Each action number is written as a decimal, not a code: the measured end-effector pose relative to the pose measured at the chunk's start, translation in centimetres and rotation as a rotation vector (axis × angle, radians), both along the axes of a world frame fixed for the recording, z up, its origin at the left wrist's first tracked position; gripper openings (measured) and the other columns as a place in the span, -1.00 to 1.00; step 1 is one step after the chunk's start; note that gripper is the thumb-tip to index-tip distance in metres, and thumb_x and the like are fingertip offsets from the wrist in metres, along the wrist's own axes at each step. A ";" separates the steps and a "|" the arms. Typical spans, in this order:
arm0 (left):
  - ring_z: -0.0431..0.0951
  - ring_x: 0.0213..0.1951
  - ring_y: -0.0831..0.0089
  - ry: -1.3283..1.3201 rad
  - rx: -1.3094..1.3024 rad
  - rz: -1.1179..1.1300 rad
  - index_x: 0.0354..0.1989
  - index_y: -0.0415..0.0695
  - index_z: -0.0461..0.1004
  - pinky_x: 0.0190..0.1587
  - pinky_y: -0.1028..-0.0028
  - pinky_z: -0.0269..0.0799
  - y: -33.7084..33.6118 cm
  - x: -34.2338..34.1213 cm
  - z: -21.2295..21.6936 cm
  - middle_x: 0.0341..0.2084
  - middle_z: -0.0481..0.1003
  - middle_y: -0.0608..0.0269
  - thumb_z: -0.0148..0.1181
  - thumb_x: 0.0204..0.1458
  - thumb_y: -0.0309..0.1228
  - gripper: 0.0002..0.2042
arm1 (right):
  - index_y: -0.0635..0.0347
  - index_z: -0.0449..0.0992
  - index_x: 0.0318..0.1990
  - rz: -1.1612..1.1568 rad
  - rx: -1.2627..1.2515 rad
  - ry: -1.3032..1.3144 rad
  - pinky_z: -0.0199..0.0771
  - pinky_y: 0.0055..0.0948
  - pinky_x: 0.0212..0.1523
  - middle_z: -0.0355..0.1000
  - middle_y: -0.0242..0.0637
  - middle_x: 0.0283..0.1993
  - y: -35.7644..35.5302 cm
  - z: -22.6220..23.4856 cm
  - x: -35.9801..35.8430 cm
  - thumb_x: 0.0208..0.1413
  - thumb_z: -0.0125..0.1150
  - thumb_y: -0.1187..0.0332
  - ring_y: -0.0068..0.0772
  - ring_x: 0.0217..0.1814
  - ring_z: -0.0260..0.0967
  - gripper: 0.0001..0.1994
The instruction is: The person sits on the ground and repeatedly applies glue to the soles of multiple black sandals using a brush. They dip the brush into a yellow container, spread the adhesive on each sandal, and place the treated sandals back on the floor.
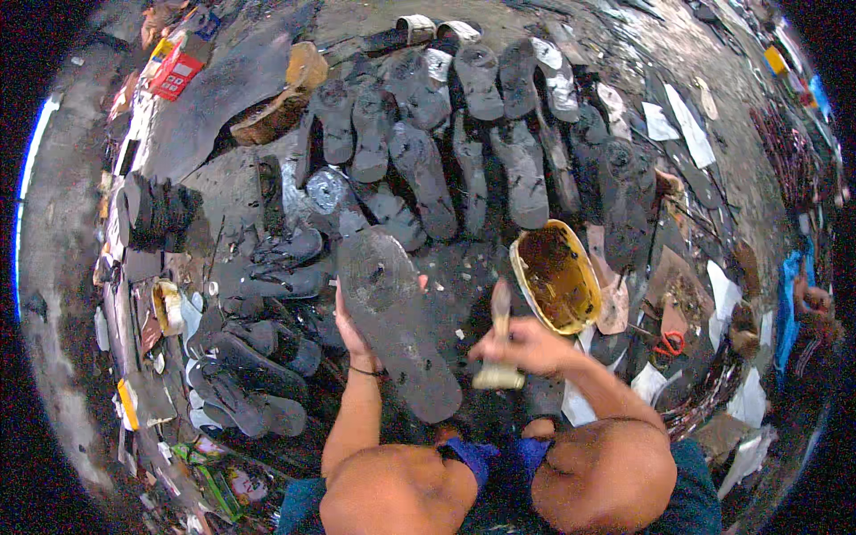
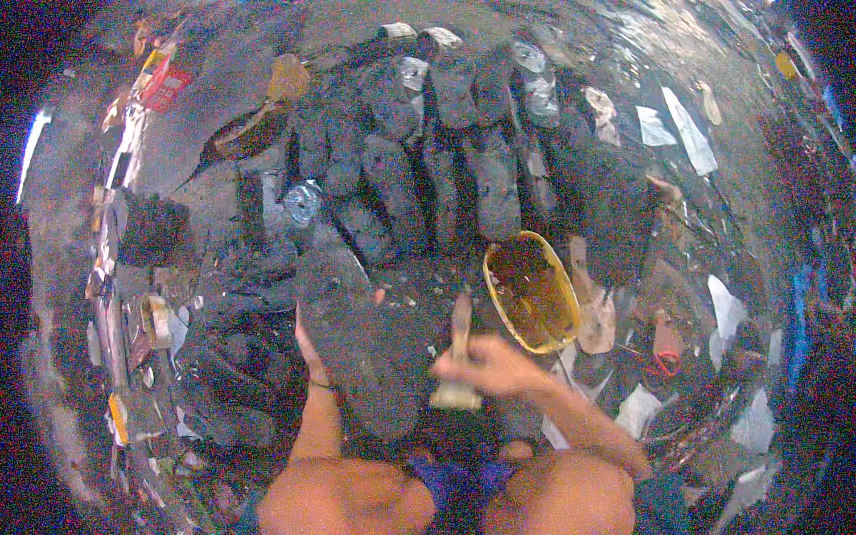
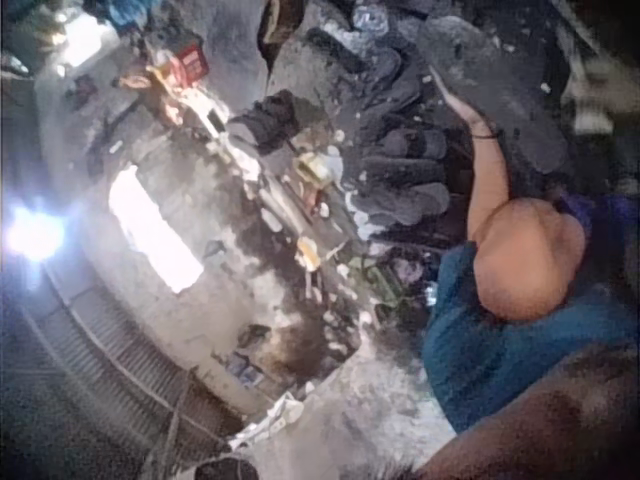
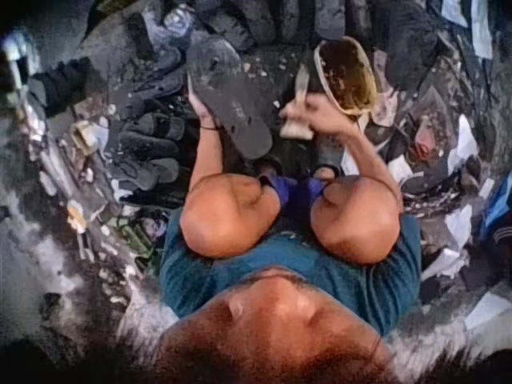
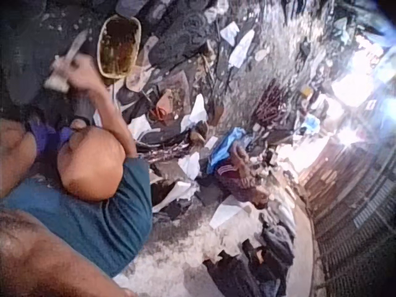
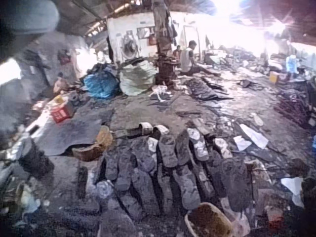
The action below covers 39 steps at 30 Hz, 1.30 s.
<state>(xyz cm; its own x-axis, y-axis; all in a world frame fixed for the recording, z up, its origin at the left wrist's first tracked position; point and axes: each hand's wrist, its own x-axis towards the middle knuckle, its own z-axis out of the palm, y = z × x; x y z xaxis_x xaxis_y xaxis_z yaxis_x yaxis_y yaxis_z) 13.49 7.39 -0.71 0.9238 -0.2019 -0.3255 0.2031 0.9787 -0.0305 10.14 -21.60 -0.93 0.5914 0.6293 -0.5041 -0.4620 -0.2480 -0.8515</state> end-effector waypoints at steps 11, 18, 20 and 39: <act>0.51 0.10 0.26 0.009 0.615 -0.153 0.29 -0.11 0.34 0.19 0.21 0.41 -3.7 -2.4 3.4 0.10 0.49 0.15 -0.12 0.29 0.16 -0.37 | 0.23 0.54 -0.02 -0.299 0.081 0.174 0.46 -0.51 -0.11 0.53 -0.47 -0.20 2.2 3.3 1.7 0.19 0.36 0.31 -0.64 -0.17 0.43 -0.72; 0.46 0.13 0.41 -0.065 0.715 -0.163 0.31 -0.20 0.29 0.22 0.32 0.39 -6.4 -0.3 3.4 0.16 0.43 0.26 0.05 0.29 -0.03 -0.43 | 0.26 0.57 -0.11 -0.176 -0.076 -0.278 0.49 -0.42 -0.10 0.58 -0.36 -0.24 2.4 3.8 3.6 0.15 0.36 0.32 -0.55 -0.20 0.49 -0.76; 0.47 0.08 0.49 0.001 0.844 -0.122 0.29 -0.21 0.33 0.20 0.40 0.38 -5.4 -0.2 1.9 0.09 0.48 0.32 0.18 0.25 -0.11 -0.45 | 0.25 0.58 -0.12 -0.350 -0.187 -0.508 0.50 -0.41 -0.10 0.60 -0.28 -0.26 2.7 5.4 3.4 0.14 0.35 0.32 -0.48 -0.20 0.53 -0.77; 0.49 -0.06 0.64 -0.081 1.176 0.027 0.23 -0.15 0.47 0.05 0.58 0.41 -7.2 -0.5 1.5 -0.02 0.55 0.40 0.24 0.24 -0.32 -0.59 | 0.31 0.62 -0.17 -0.468 -0.200 -0.702 0.53 -0.39 -0.12 0.61 -0.23 -0.35 5.6 7.1 4.1 0.00 0.33 0.43 -0.41 -0.26 0.57 -0.77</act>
